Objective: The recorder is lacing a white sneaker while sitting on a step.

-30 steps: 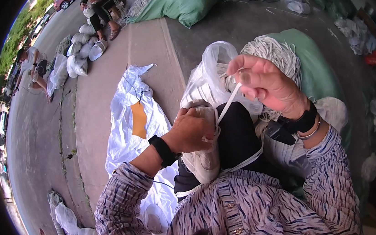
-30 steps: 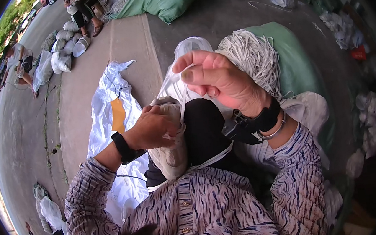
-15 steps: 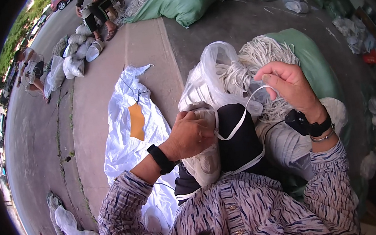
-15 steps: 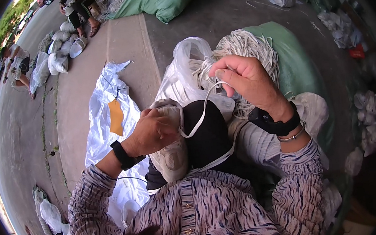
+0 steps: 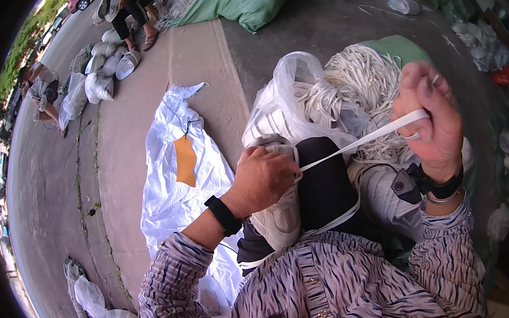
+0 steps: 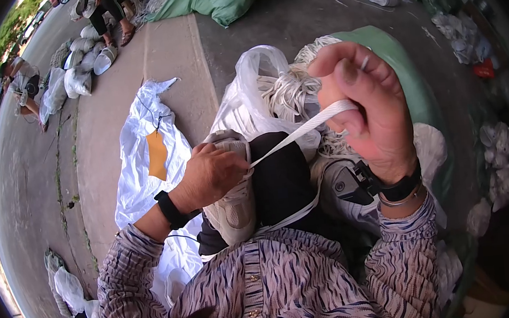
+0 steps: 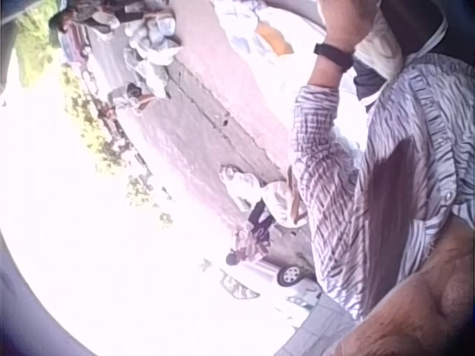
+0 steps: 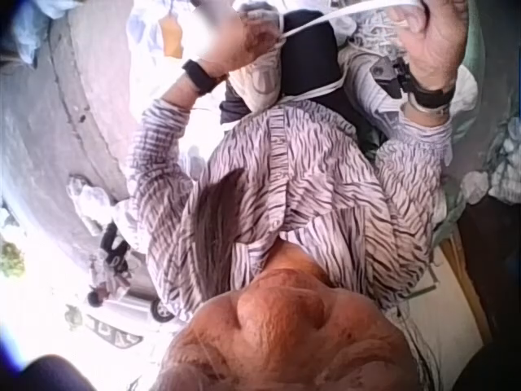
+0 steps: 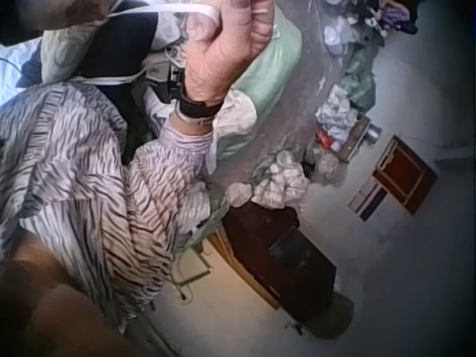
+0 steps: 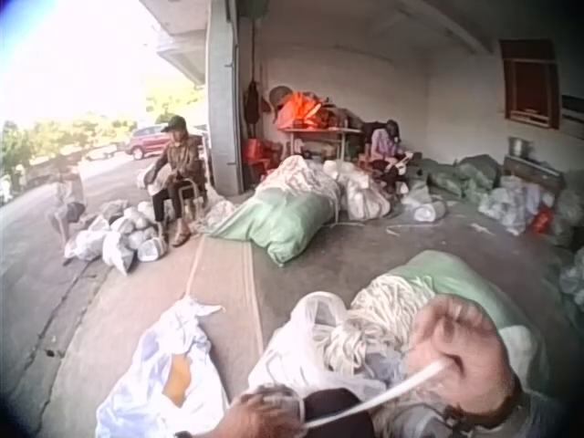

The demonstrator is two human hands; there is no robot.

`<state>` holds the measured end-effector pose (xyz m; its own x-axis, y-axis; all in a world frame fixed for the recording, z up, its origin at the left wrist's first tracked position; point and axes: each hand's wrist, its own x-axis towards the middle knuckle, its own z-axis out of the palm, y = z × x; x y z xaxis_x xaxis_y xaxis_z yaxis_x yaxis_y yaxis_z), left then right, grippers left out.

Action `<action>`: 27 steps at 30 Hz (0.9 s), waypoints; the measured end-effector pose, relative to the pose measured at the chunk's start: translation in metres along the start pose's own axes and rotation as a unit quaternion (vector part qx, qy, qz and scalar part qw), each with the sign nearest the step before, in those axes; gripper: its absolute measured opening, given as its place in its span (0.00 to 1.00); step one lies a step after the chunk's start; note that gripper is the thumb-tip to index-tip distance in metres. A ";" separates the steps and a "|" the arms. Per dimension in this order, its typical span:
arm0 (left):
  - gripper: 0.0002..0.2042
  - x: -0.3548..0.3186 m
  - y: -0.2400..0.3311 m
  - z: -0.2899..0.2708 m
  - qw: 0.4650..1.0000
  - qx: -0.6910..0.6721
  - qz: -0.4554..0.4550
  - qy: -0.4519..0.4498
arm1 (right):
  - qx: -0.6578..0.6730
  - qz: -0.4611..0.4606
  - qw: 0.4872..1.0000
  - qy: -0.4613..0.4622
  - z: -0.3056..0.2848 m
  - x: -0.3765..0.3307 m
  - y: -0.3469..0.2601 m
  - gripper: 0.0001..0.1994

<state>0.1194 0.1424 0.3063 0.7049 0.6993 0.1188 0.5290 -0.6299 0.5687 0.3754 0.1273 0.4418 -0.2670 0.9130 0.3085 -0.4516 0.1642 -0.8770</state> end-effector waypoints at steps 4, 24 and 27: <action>0.12 -0.009 -0.014 -0.028 0.998 -0.043 -0.021 0.037 | 0.150 -0.103 0.977 -0.115 -0.004 -0.022 -0.022 0.13; 0.12 -0.044 -0.028 -0.038 0.998 0.026 0.042 0.047 | -0.495 0.070 0.834 -0.233 0.036 0.009 0.181 0.06; 0.12 -0.053 -0.031 -0.031 0.996 -0.004 0.041 0.076 | -0.497 0.076 0.833 -0.231 0.043 0.007 0.185 0.06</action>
<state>0.0510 0.1356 0.3076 0.6647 0.6897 0.2870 0.4683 -0.6841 0.5592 0.2538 0.1483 0.2979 -0.6600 0.7477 0.0735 0.4836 0.4977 -0.7201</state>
